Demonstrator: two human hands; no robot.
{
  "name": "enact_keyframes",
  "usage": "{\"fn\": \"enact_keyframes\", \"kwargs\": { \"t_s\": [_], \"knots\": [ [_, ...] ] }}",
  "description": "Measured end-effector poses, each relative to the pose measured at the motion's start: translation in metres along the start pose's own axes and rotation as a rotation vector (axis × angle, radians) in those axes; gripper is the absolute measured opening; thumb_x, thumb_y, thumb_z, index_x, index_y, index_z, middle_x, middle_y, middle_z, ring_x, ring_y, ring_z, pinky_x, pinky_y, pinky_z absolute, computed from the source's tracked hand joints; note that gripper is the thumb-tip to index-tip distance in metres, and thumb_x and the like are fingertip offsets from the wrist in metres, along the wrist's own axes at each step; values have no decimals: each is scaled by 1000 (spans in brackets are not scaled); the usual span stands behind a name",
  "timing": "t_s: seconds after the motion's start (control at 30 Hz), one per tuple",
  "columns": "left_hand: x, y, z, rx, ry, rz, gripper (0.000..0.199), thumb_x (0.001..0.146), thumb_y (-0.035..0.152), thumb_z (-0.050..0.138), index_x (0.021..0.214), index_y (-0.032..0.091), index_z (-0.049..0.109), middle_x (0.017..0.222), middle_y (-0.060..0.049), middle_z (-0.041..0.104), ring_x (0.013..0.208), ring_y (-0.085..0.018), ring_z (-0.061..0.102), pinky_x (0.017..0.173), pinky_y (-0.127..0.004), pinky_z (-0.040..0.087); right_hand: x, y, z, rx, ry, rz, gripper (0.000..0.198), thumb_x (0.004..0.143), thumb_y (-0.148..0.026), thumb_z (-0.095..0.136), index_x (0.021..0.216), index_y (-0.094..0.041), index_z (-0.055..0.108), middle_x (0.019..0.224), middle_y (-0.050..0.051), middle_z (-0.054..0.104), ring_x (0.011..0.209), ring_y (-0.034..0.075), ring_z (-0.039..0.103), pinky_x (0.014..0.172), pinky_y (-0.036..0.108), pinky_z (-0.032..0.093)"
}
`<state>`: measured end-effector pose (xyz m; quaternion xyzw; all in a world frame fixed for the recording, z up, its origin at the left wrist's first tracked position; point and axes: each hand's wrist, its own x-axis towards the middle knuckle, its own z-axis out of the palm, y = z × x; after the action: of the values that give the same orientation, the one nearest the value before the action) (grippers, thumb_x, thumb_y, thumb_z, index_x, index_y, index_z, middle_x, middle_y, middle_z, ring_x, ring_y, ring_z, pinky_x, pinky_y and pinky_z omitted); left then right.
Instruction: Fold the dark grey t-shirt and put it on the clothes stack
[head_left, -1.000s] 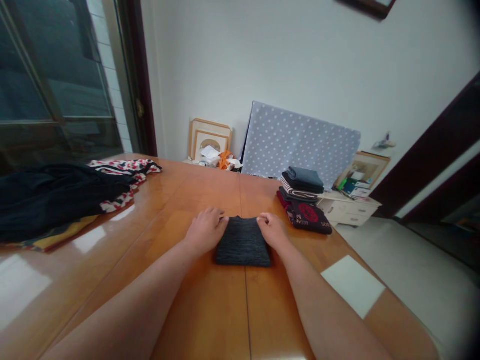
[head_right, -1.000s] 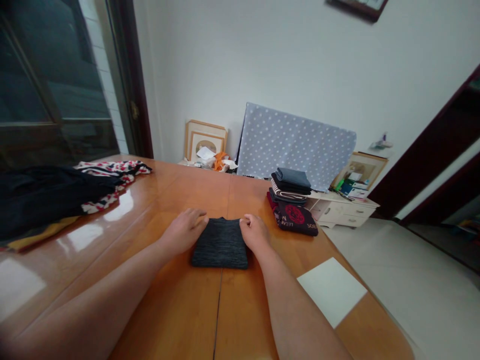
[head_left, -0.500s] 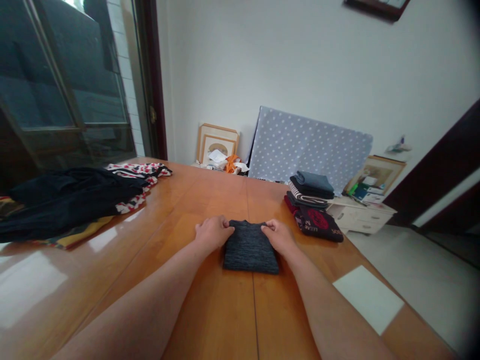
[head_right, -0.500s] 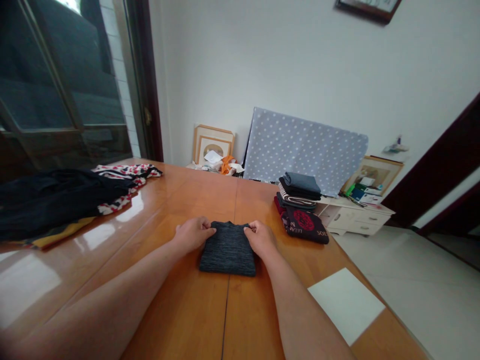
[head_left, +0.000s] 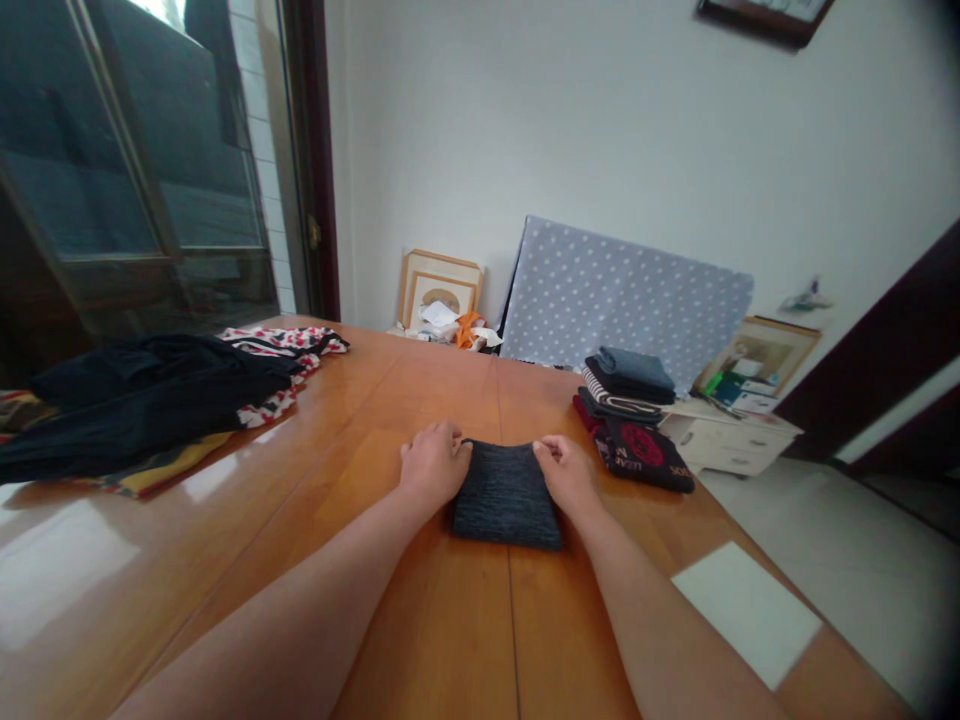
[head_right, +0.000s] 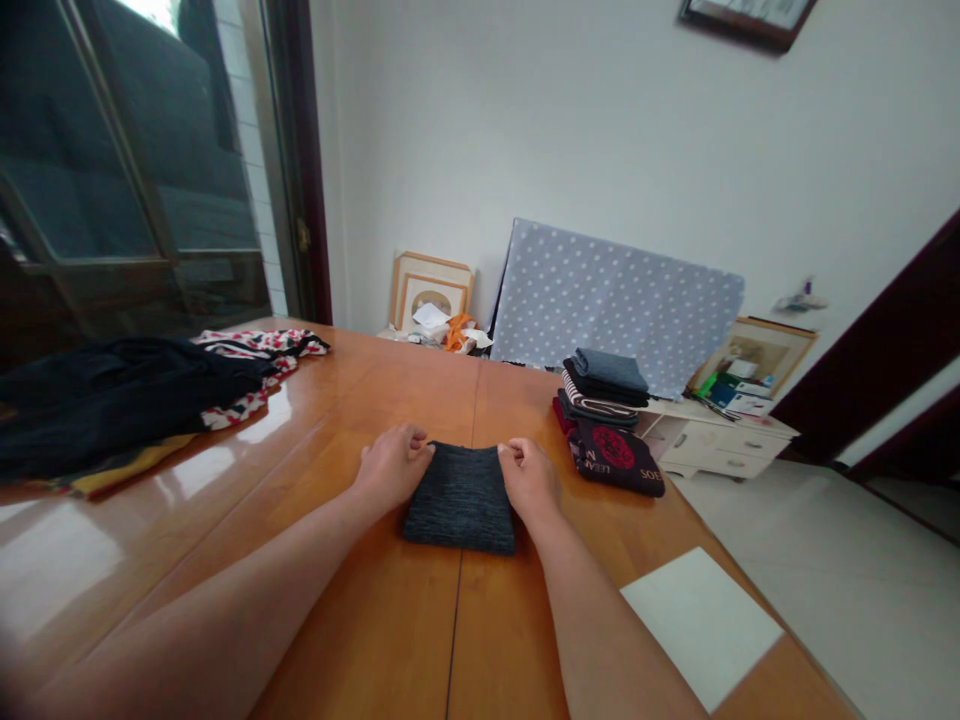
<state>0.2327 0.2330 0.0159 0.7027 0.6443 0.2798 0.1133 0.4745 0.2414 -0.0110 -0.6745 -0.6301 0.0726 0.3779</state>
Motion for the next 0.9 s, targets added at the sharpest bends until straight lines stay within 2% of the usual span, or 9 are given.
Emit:
{"fn": "enact_keyframes", "kwargs": {
  "t_s": [0.07, 0.13, 0.2, 0.3, 0.37, 0.47, 0.57, 0.9],
  "knots": [
    [-5, 8, -3, 4, 32, 91, 34, 94, 39, 42, 117, 22, 60, 123, -11, 65, 116, -27, 58, 96, -42, 43, -3, -8, -6, -30, 44, -71, 39, 92, -48, 46, 107, -21, 70, 108, 9, 71, 98, 23, 66, 90, 35, 50],
    [-12, 17, -4, -1, 10, 213, 37, 97, 36, 36, 122, 20, 59, 125, -12, 64, 118, -25, 57, 100, -40, 42, -8, -18, -9, -49, 14, -176, 40, 95, -44, 42, 114, -22, 69, 117, 9, 69, 109, 23, 63, 98, 36, 46],
    [-19, 22, -3, 7, -41, 332, 42, 99, 36, 31, 129, 20, 56, 132, -11, 61, 124, -24, 54, 108, -41, 37, -14, -27, -9, -79, -86, -276, 43, 97, -41, 39, 124, -23, 66, 131, 9, 64, 123, 24, 56, 108, 39, 40],
    [-28, 24, 2, 77, -160, 433, 46, 100, 37, 27, 139, 22, 49, 149, -9, 48, 140, -24, 40, 120, -51, 19, -22, -34, -2, -143, -285, -339, 48, 99, -40, 36, 140, -23, 55, 149, 8, 48, 142, 25, 37, 118, 47, 24],
    [-30, 21, 6, 133, -229, 436, 49, 100, 40, 27, 142, 23, 46, 156, -9, 40, 146, -26, 29, 120, -58, 8, -25, -35, 3, -172, -383, -319, 52, 100, -42, 34, 145, -21, 48, 155, 9, 40, 147, 25, 27, 120, 50, 17],
    [-30, 18, 11, 188, -274, 402, 55, 99, 47, 26, 146, 23, 41, 160, -10, 31, 150, -28, 20, 117, -66, 2, -25, -32, 8, -192, -459, -277, 58, 101, -48, 28, 150, -18, 42, 159, 11, 32, 150, 26, 20, 120, 51, 14],
    [-29, 18, 12, 208, -281, 381, 60, 99, 51, 23, 149, 22, 39, 161, -11, 27, 151, -28, 17, 115, -69, 0, -23, -29, 10, -192, -493, -263, 60, 101, -49, 26, 151, -19, 39, 160, 10, 28, 151, 26, 16, 120, 52, 12],
    [-28, 18, 14, 241, -293, 370, 64, 97, 53, 23, 153, 22, 34, 162, -10, 25, 151, -31, 16, 113, -73, 2, -24, -33, 13, -198, -506, -214, 58, 101, -48, 28, 153, -24, 35, 161, 6, 28, 151, 25, 16, 121, 52, 9]
  ]
}}
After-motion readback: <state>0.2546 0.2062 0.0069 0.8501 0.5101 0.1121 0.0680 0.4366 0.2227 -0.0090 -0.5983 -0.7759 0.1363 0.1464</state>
